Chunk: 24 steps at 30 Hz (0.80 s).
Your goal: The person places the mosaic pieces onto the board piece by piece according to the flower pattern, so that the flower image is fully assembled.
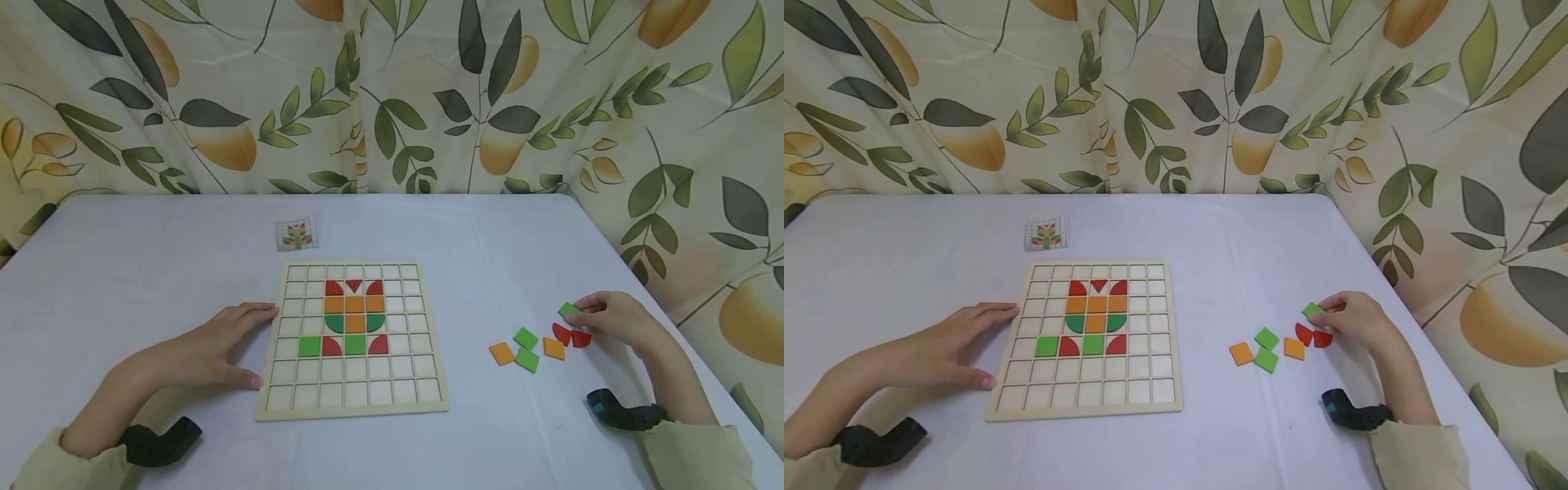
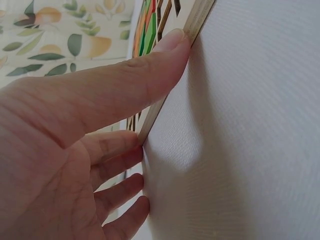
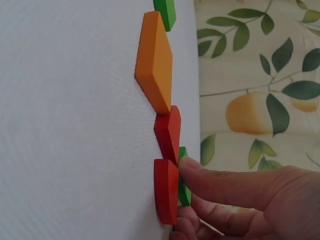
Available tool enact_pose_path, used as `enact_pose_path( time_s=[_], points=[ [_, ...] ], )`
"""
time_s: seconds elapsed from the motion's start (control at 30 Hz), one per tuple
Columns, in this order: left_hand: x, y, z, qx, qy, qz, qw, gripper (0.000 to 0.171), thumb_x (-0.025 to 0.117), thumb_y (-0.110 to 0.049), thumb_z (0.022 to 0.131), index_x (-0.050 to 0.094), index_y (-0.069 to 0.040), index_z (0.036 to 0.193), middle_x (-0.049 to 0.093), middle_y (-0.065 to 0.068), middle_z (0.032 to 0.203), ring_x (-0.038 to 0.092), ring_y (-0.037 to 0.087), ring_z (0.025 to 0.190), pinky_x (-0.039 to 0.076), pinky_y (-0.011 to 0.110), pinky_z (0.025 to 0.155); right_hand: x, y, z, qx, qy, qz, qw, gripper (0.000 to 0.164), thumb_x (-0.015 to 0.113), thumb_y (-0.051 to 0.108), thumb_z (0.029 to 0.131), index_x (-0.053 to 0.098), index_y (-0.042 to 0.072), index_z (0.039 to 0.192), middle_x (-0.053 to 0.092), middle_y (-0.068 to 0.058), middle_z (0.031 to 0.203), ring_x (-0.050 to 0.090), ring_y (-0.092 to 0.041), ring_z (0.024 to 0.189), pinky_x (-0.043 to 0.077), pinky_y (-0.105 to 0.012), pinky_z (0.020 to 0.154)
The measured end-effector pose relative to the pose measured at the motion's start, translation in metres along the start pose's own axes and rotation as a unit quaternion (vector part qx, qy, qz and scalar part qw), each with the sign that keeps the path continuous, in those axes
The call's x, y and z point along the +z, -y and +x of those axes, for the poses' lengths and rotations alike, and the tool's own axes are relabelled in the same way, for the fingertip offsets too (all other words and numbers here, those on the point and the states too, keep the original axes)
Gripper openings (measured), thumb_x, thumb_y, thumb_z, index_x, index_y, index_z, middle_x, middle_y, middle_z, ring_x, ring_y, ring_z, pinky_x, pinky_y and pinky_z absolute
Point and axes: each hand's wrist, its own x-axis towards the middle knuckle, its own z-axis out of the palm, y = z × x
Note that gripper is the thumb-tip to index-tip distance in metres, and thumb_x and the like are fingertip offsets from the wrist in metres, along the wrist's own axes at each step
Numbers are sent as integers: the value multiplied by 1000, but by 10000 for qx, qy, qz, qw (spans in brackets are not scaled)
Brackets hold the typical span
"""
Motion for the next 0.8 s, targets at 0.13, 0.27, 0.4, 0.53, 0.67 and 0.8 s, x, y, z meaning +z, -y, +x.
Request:
enact_pose_path(
  time_s=[0.13,0.27,0.4,0.53,0.67,0.8],
  points=[
    [0,0,-1,-30,-3,-8,10000,101,73,-54,69,25,-11,147,23,15,151,20,40,136,28,63,102,0,1,-1,20,-24,3,10000,54,65,32,86,48,-12,112,55,-18,93,48,-26,86,44,-26,65],
    [-1,0,-1,-31,-12,-9,10000,101,73,-55,69,25,-11,146,22,15,151,19,41,136,27,63,103,0,2,-1,29,-69,28,10000,57,67,35,84,47,-11,113,56,-18,94,49,-26,86,44,-27,66],
    [-1,1,0,-45,8,-14,10000,102,72,-56,69,25,-11,146,22,16,151,19,41,136,26,64,103,0,2,-1,8,-80,98,9999,56,67,35,84,47,-10,113,57,-15,93,50,-24,84,44,-25,65],
    [-1,0,1,-92,37,-49,9999,102,73,-55,69,24,-12,147,21,16,151,18,41,137,26,64,103,0,3,-1,-77,-151,171,9997,50,65,29,86,47,-9,112,57,-12,90,50,-23,82,45,-24,64],
    [-1,-1,1,-113,52,-65,9999,102,73,-55,69,24,-12,147,20,15,151,18,41,137,26,64,103,0,4,-2,-166,-198,206,9995,44,62,23,88,47,-10,112,57,-12,90,51,-22,81,46,-22,64],
    [0,0,1,-141,36,-23,9999,102,73,-55,68,25,-12,147,21,15,151,18,41,137,26,64,103,2,8,-4,-261,-251,206,9991,42,60,21,90,48,-10,114,58,-14,93,52,-21,81,48,-21,66]
  ],
)
